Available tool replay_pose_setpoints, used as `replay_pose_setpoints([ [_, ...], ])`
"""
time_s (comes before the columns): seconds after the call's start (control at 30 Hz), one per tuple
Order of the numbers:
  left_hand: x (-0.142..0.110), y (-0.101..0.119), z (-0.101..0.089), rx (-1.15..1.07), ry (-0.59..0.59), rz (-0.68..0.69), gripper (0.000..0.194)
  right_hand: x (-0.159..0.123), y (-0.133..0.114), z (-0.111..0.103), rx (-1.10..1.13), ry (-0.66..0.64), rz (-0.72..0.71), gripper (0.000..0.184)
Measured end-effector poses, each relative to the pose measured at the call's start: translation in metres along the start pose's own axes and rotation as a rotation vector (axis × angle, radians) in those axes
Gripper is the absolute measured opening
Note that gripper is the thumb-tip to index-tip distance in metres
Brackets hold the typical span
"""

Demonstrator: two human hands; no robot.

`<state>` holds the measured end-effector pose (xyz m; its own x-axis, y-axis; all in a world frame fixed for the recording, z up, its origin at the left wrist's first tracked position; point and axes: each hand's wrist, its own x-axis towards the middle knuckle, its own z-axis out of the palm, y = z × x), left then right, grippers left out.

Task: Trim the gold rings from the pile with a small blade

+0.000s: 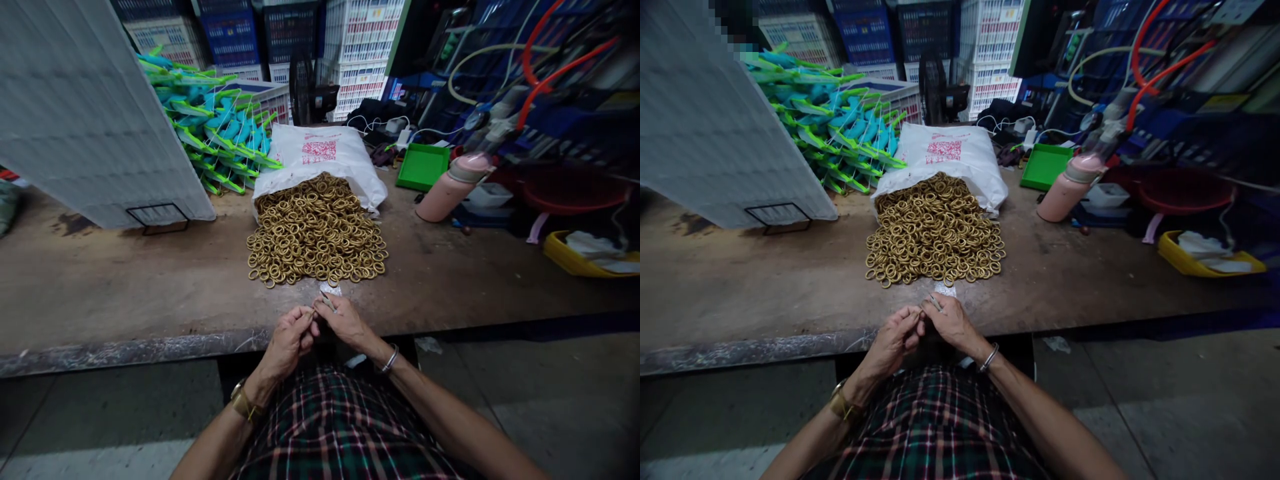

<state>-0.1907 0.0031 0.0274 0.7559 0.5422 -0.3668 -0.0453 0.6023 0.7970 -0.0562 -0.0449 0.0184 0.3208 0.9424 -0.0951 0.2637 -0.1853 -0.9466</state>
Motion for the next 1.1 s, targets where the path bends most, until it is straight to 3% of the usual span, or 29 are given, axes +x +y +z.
replay_pose_setpoints([
  [0.13,0.002,-0.002,0.0,0.001,0.03,0.023,0.031,-0.002,0.0,-0.004,-0.199,0.028,-0.008,0.022],
  [0.3,0.004,-0.004,-0.002,0.074,0.095,0.061,0.031,-0.01,0.001,-0.005,-0.591,-0.098,-0.134,0.015],
  [0.57,0.004,-0.004,-0.002,0.261,0.197,0.102,0.034,-0.011,0.005,-0.002,-0.735,-0.151,-0.176,0.02],
  [0.73,0.001,-0.005,-0.001,0.284,0.206,0.104,0.036,-0.009,-0.001,0.0,-0.849,-0.181,-0.091,0.024],
  [0.87,-0.006,0.0,0.005,0.192,0.173,0.069,0.033,-0.002,0.002,-0.004,-0.913,-0.099,0.001,0.025],
  [1.1,-0.004,0.003,0.002,-0.204,0.139,-0.075,0.033,0.017,0.011,-0.025,-0.939,0.203,0.109,0.022],
])
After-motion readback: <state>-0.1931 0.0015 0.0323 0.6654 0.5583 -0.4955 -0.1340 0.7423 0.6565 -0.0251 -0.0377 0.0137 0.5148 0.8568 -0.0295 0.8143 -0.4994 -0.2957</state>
